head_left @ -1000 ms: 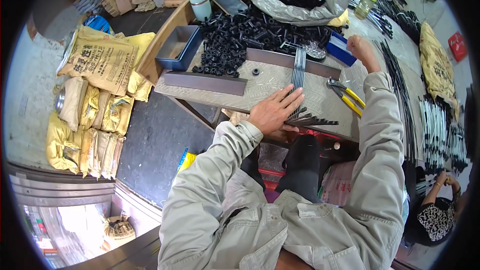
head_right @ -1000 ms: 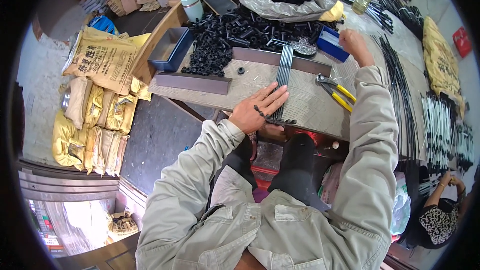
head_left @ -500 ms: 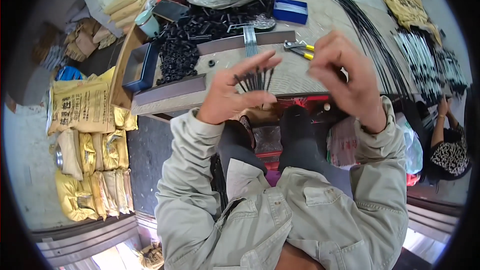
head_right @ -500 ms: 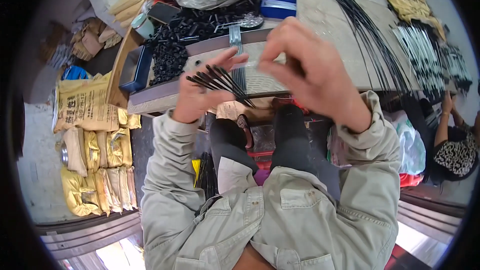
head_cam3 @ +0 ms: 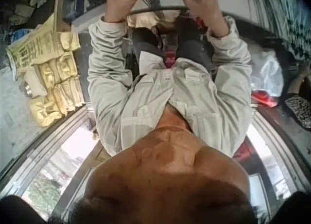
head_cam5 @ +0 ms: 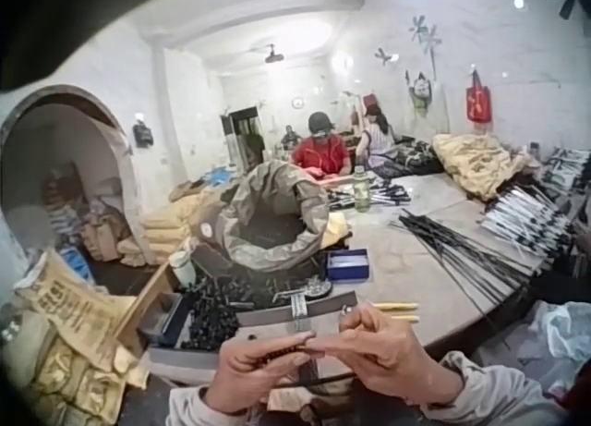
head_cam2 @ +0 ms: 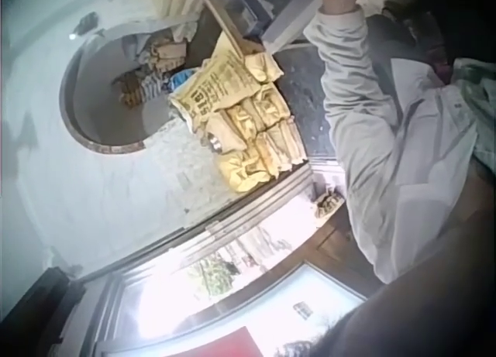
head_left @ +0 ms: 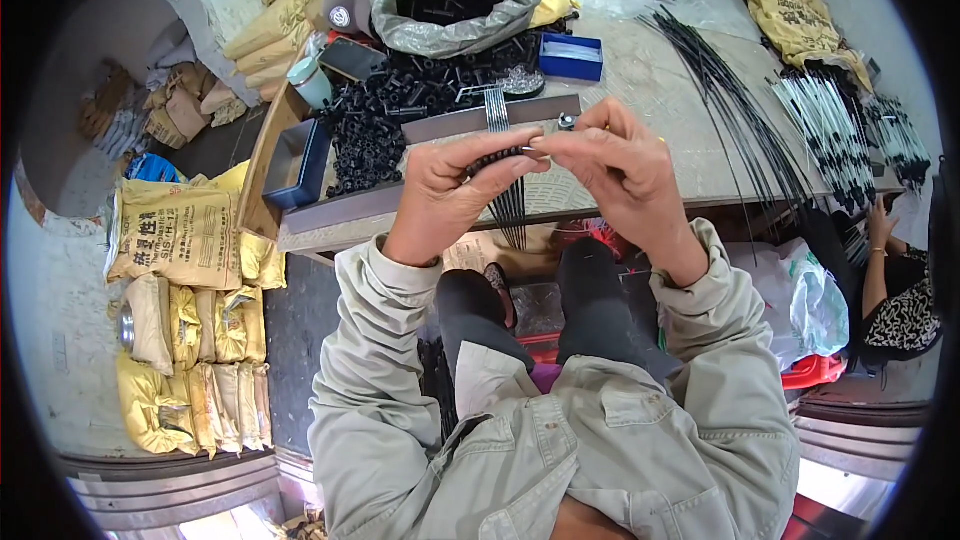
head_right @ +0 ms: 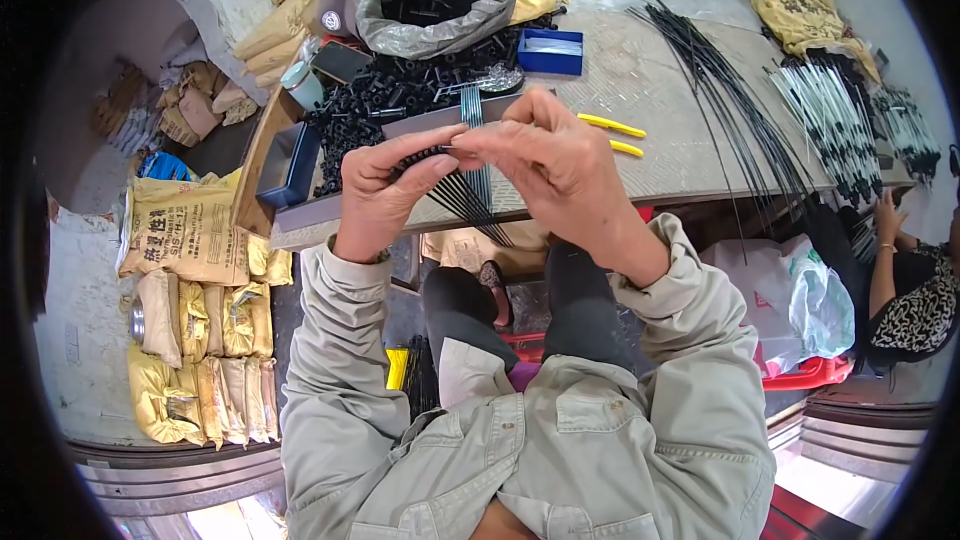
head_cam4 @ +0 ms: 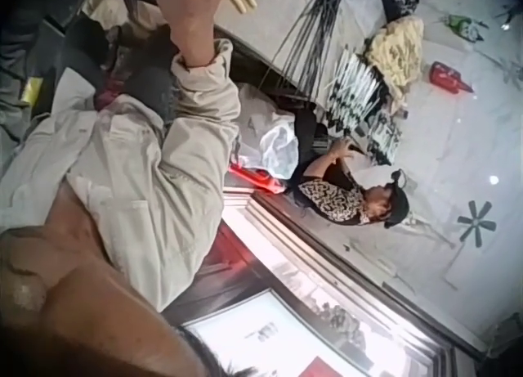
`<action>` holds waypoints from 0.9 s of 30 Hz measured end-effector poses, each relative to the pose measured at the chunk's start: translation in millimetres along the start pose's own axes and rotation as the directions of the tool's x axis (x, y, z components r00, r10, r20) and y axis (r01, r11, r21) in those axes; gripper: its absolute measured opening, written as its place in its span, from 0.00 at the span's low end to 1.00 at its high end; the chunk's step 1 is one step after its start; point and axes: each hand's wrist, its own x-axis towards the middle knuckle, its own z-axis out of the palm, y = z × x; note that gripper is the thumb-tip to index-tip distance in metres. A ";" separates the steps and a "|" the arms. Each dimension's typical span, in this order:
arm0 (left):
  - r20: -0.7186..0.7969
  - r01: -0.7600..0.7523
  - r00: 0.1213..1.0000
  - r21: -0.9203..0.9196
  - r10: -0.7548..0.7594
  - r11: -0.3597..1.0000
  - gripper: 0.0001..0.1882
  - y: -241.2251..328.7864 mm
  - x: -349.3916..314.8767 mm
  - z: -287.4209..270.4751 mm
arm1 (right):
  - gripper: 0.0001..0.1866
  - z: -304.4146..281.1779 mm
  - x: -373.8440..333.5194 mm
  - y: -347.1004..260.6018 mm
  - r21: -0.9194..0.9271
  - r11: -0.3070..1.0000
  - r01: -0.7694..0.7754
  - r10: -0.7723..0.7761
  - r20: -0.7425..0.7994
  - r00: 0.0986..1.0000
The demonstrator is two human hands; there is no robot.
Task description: Assembling multiple rods into a central hub connector using pliers and a hammer.
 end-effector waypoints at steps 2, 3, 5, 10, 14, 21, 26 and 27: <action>-0.001 -0.020 1.000 0.021 0.020 1.000 0.13 0.4 0.8 0.8 | 0.16 -0.6 -3.9 -6.4 -0.099 0.995 0.004 -0.005 -0.009 1.000; -0.006 -0.033 0.999 0.045 0.033 0.998 0.13 1.4 0.4 0.6 | 0.16 -0.4 -4.1 -8.3 -0.189 0.982 0.006 -0.009 -0.016 1.000; 0.010 -0.048 0.999 0.074 0.047 0.996 0.13 -2.3 -0.5 -1.7 | 0.18 -5.5 0.4 -10.2 -0.358 0.915 0.188 -0.184 0.045 0.982; 0.151 -0.113 0.985 0.237 0.078 0.965 0.14 -6.3 0.2 -11.8 | 0.19 -17.1 16.1 -7.2 -0.344 0.819 0.458 -0.407 0.214 0.888; 0.229 -0.384 0.922 0.463 0.311 0.799 0.17 -16.7 5.3 -18.4 | 0.17 -18.6 21.7 -7.1 -0.265 0.869 0.417 -0.342 0.287 0.895; 0.288 -0.447 0.895 0.566 0.342 0.693 0.23 -37.6 -0.3 -24.1 | 0.18 10.4 29.0 -28.1 -0.261 0.907 0.329 -0.240 0.320 0.916; 0.414 -0.440 0.898 0.832 0.152 0.336 0.38 -79.6 -19.7 -15.8 | 0.12 5.5 39.7 -39.1 -0.331 0.847 0.417 -0.244 0.455 0.857; 0.408 -0.407 0.911 0.867 0.059 0.286 0.42 -100.7 -31.1 -13.1 | 0.10 -1.4 38.6 -47.8 -0.302 0.861 0.409 -0.205 0.530 0.823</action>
